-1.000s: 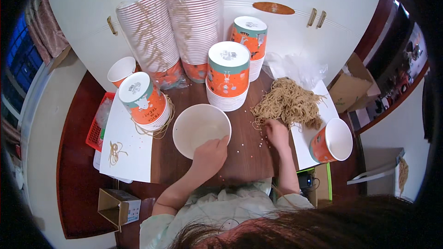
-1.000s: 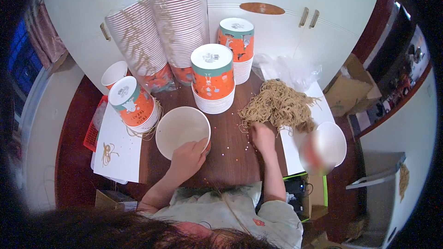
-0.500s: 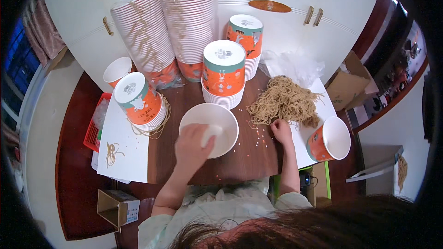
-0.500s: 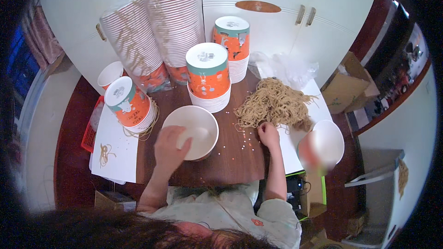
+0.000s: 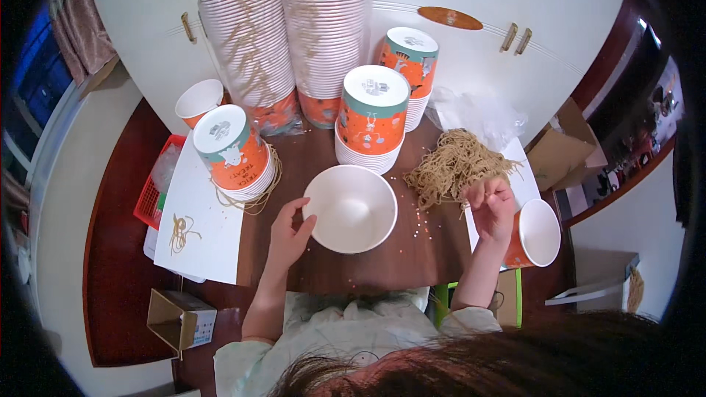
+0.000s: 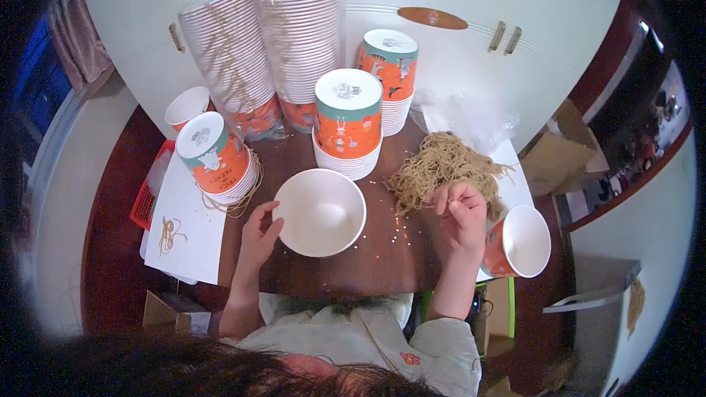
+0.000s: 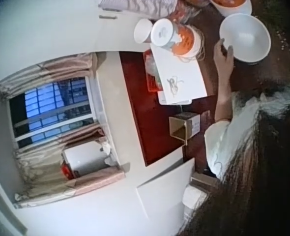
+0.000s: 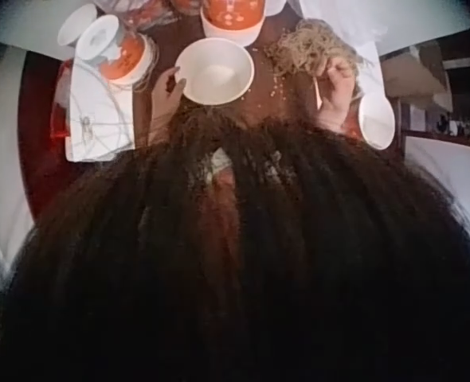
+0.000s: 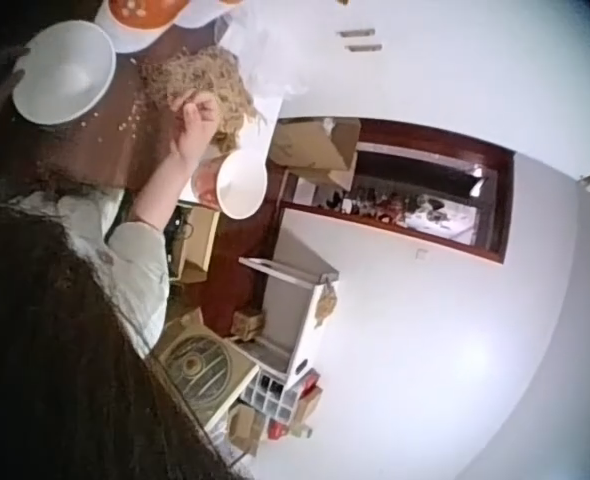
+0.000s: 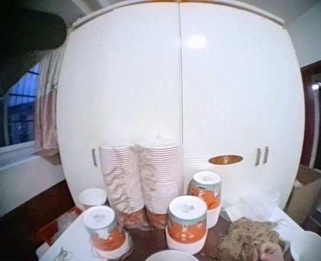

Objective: Attaching string handles to paper cups by threading them through holes and tying knots.

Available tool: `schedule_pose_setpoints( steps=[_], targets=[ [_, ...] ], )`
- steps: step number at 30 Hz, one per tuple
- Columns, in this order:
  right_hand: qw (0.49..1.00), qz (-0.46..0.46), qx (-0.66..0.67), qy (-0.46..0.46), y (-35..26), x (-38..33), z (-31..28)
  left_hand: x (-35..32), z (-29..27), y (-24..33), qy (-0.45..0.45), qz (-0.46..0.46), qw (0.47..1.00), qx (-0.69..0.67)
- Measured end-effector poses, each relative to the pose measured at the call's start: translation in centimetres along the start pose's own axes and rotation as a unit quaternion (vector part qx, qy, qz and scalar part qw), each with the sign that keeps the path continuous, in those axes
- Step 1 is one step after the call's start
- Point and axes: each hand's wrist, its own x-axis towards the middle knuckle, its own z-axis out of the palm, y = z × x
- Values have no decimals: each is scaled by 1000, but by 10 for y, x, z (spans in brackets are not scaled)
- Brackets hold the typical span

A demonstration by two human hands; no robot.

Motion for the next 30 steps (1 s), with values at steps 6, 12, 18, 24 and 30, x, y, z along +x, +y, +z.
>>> schedule_pose_setpoints(
  steps=[6,12,18,24,30],
  targets=[
    [979,86,-108,-153,11,24,56,-8,9,1,-38,1,998,-43],
    [830,109,-364,-409,82,46,109,-13,10,-3,-39,0,998,-47],
    [792,124,-418,-427,133,50,107,-15,14,6,-35,-2,998,-50],
    [784,141,-426,-429,136,50,102,-16,16,4,-24,6,998,-61],
    [776,122,-451,-423,141,49,99,-15,17,3,-30,-1,997,-66]
  ],
)
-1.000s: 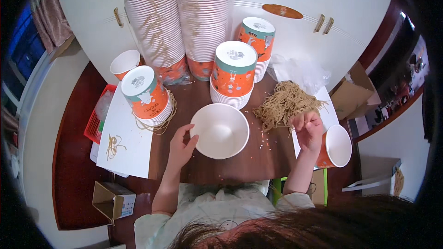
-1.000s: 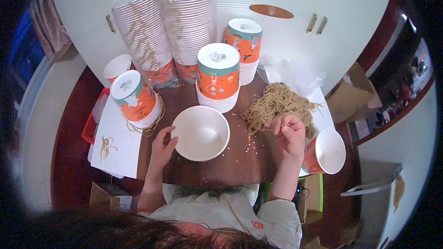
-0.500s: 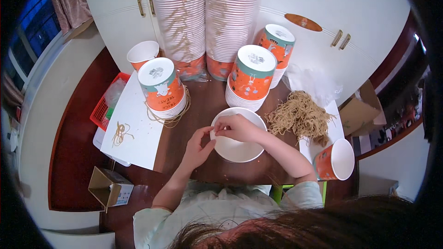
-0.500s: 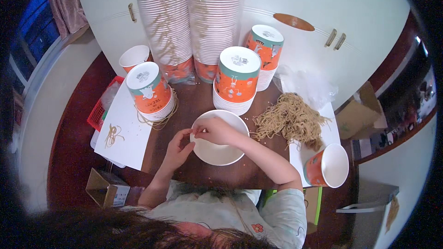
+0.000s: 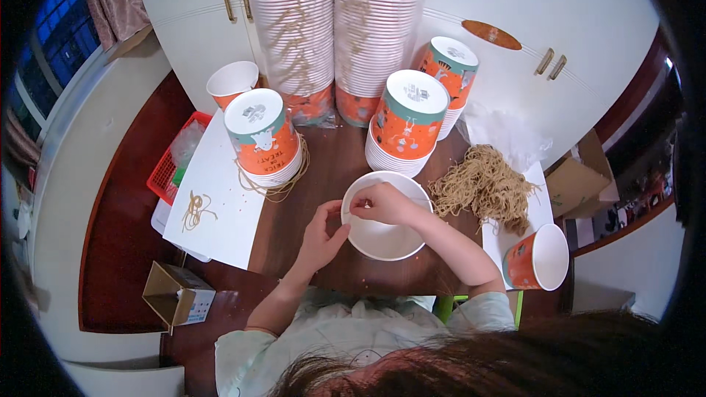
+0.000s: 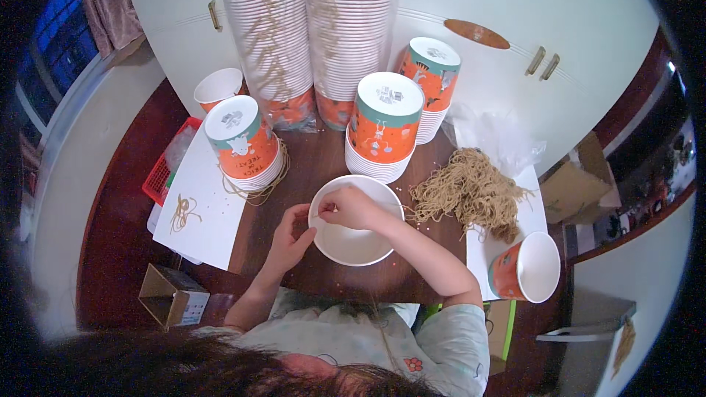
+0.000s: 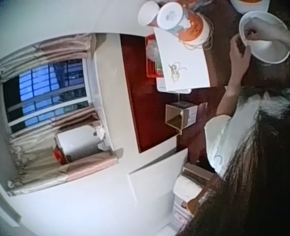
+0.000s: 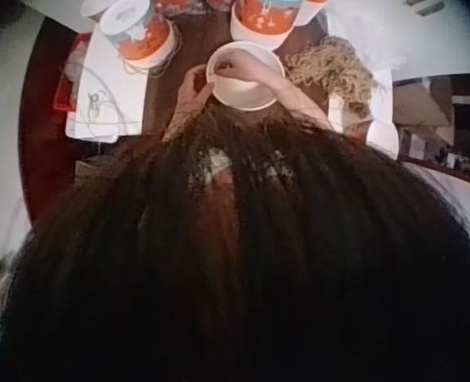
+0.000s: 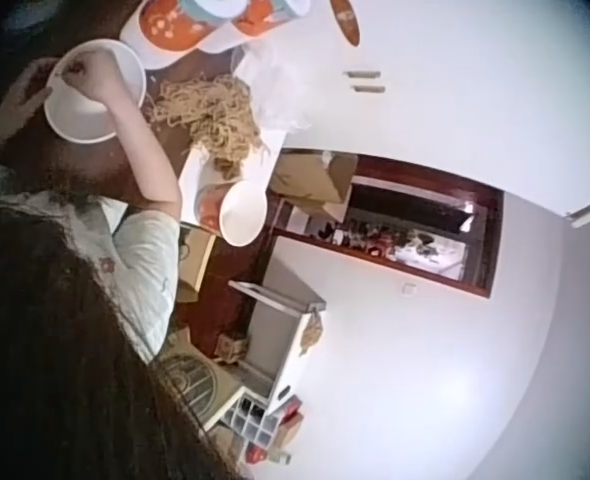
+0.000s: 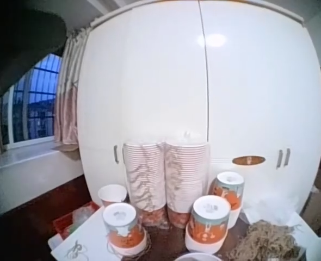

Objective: Attaching string handles to paper cups by threading them through holes and tying knots.

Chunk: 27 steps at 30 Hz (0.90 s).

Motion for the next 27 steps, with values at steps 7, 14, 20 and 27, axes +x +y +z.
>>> schedule_pose_setpoints(
  steps=[7,14,20,27],
  targets=[
    [1000,3,-5,20,3,2,3,-1,1,4,1,-8,1000,-7],
    [999,25,-18,10,3,3,5,-2,2,1,-2,-8,1000,-15],
    [999,21,-12,20,-1,4,3,-2,1,5,-7,9,1000,10],
    [999,22,-17,15,-4,5,3,-2,0,1,-4,16,999,29]
  ],
)
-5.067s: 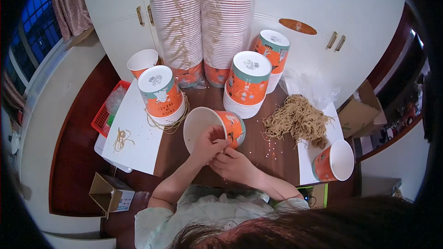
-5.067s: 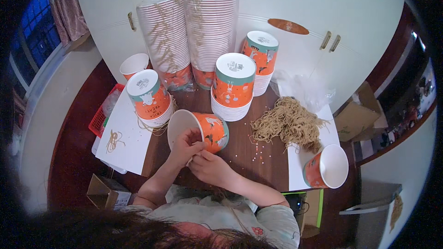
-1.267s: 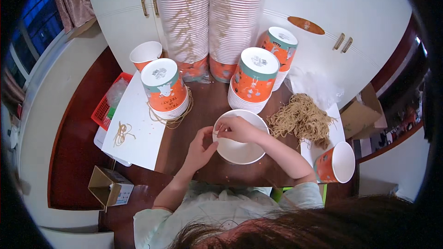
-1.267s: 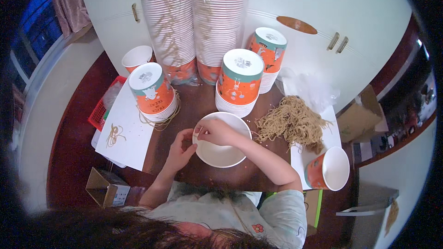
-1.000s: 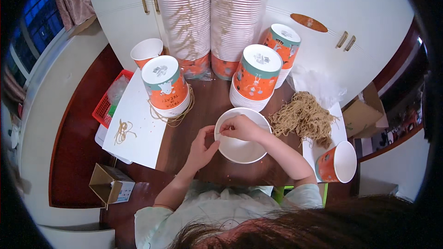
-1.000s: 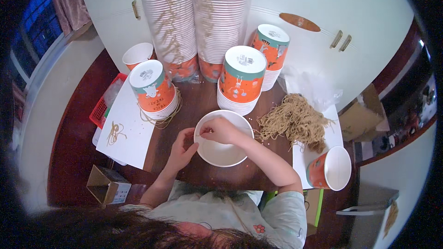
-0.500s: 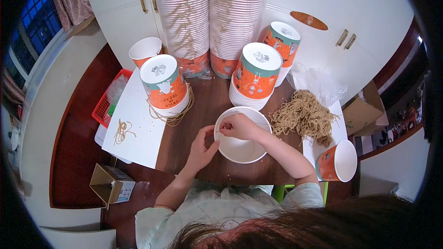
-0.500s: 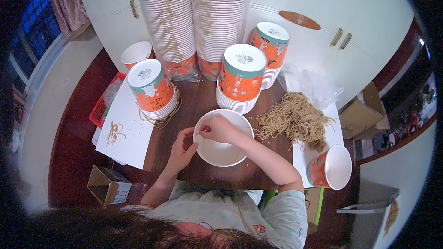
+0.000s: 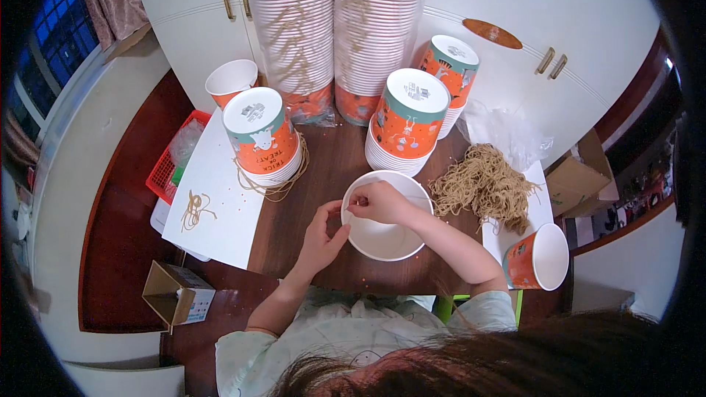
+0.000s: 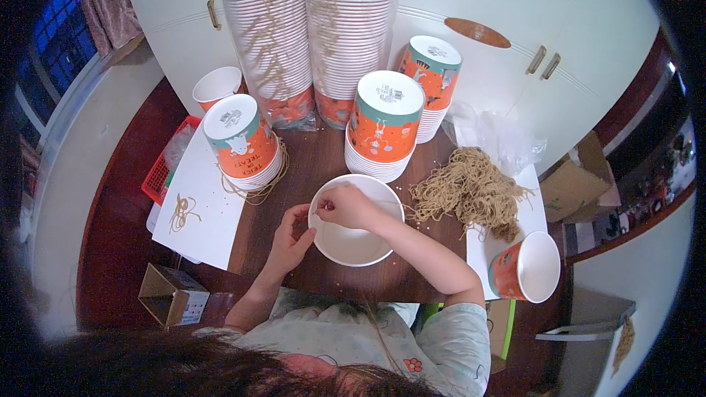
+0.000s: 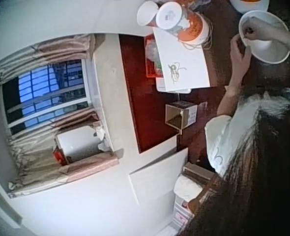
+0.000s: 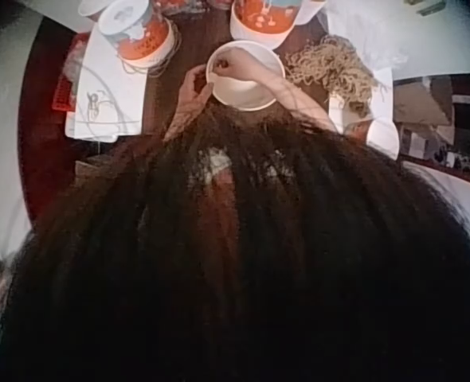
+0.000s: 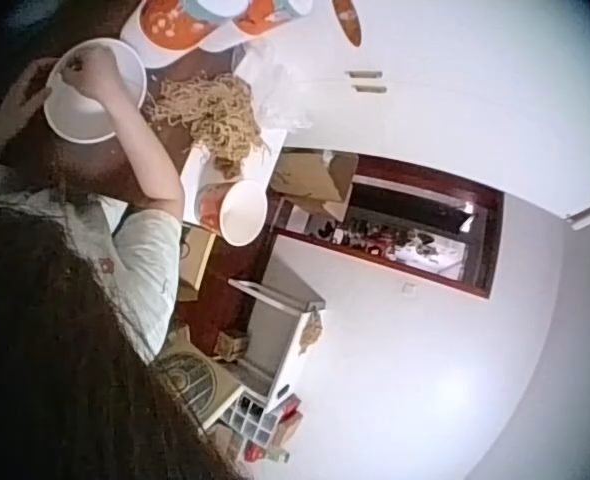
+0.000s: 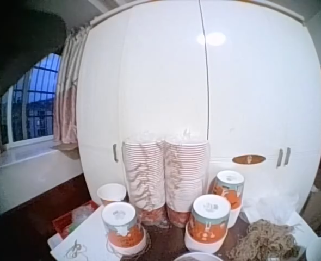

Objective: Attaching string handles to paper cups by threading them through holes and tying knots.

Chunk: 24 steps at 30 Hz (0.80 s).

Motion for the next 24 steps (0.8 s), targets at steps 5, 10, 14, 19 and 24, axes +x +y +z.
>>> schedule_pose_setpoints(
  steps=[5,10,14,19,24],
  targets=[
    [1000,0,-6,5,5,0,4,0,2,2,-1,-21,999,-32],
    [1000,-4,-1,-6,5,2,5,0,1,4,18,-23,999,-43],
    [1000,1,4,-18,2,2,5,1,-2,5,49,-56,997,-20],
    [1000,-24,6,-15,5,2,7,4,-2,2,59,49,978,196],
    [999,-37,2,-23,8,1,7,9,-1,3,69,91,954,279]
  ],
)
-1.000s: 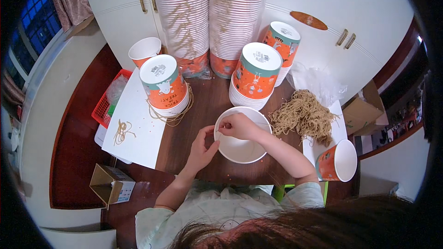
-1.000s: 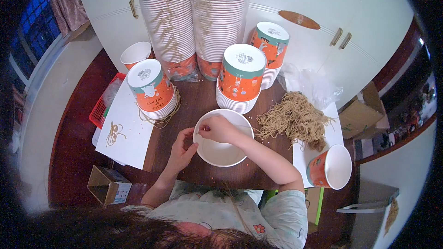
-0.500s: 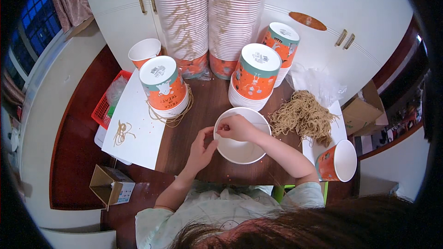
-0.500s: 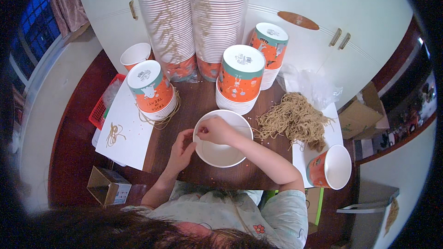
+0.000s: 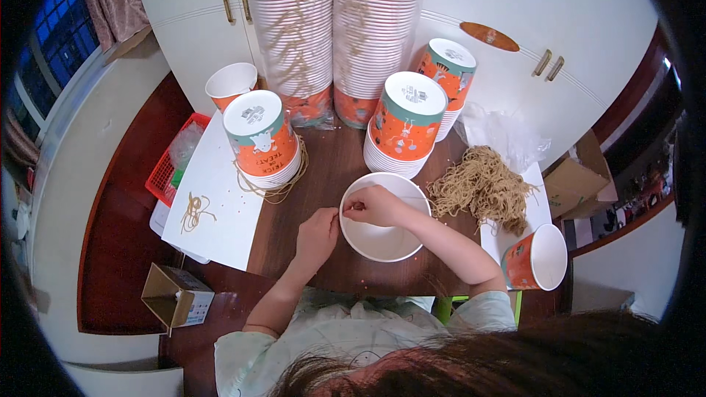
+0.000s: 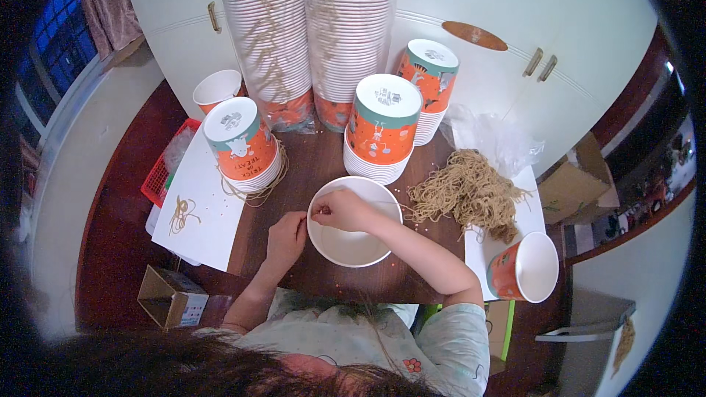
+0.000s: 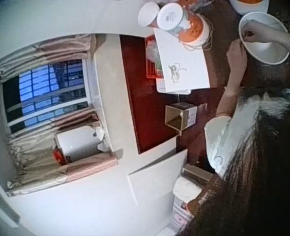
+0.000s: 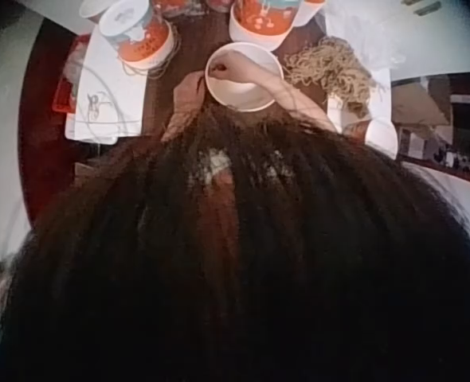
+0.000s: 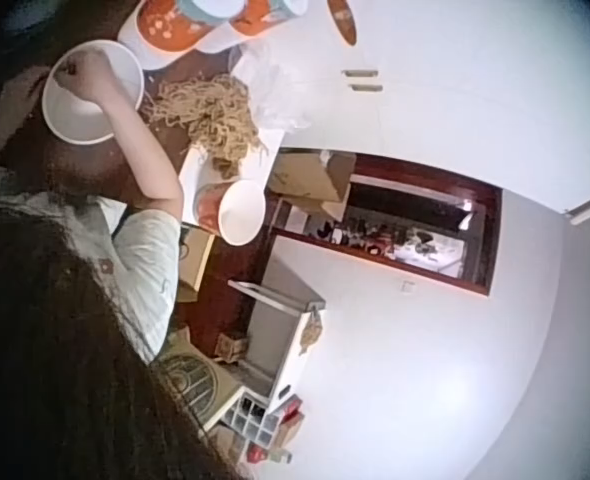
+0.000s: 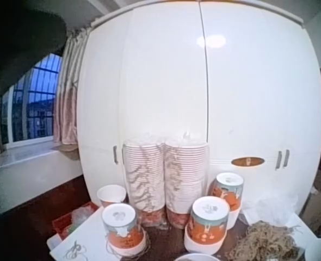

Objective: Attaching string handles to paper cups by threading them through holes and tying knots.

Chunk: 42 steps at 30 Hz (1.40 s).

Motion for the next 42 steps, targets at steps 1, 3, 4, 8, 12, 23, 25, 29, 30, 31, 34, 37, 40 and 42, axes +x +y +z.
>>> schedule_pose_setpoints(
  steps=[1,3,4,8,12,23,25,29,30,31,34,37,40,42],
  targets=[
    [1000,4,4,-4,-3,0,0,0,-1,-1,8,13,1000,19],
    [1000,8,7,-9,-5,-1,0,1,-5,-2,-5,-13,1000,2],
    [1000,4,0,-12,-3,-1,-1,1,-7,-4,-19,-40,999,-16],
    [999,5,-29,-25,1,-2,-1,3,-23,-38,-89,-299,897,-312],
    [998,15,-42,-45,-1,-3,-3,9,-53,-50,-13,-319,775,-546],
    [1000,-9,1,-27,-7,-9,-17,39,-74,-22,-92,-238,767,-589],
    [1000,-25,16,-9,-17,-13,-27,44,-62,6,-141,-238,875,-398],
    [995,-42,80,33,-33,-15,-32,42,-32,-6,-201,-134,902,-356],
    [995,-41,78,35,-33,-16,-33,45,-33,0,-216,-128,915,-316],
    [993,-46,95,43,-31,-17,-32,46,-31,2,-218,-126,915,-316],
    [986,-31,151,64,-30,-20,-30,47,-29,3,-230,-122,926,-274],
    [979,-48,186,70,-20,-21,-28,48,-31,0,-229,-125,924,-278],
    [987,-112,81,78,-20,-23,-30,48,-32,-5,-237,-129,914,-303],
    [986,-136,-21,93,-27,-24,-29,48,-32,-7,-241,-131,900,-338]
  ],
)
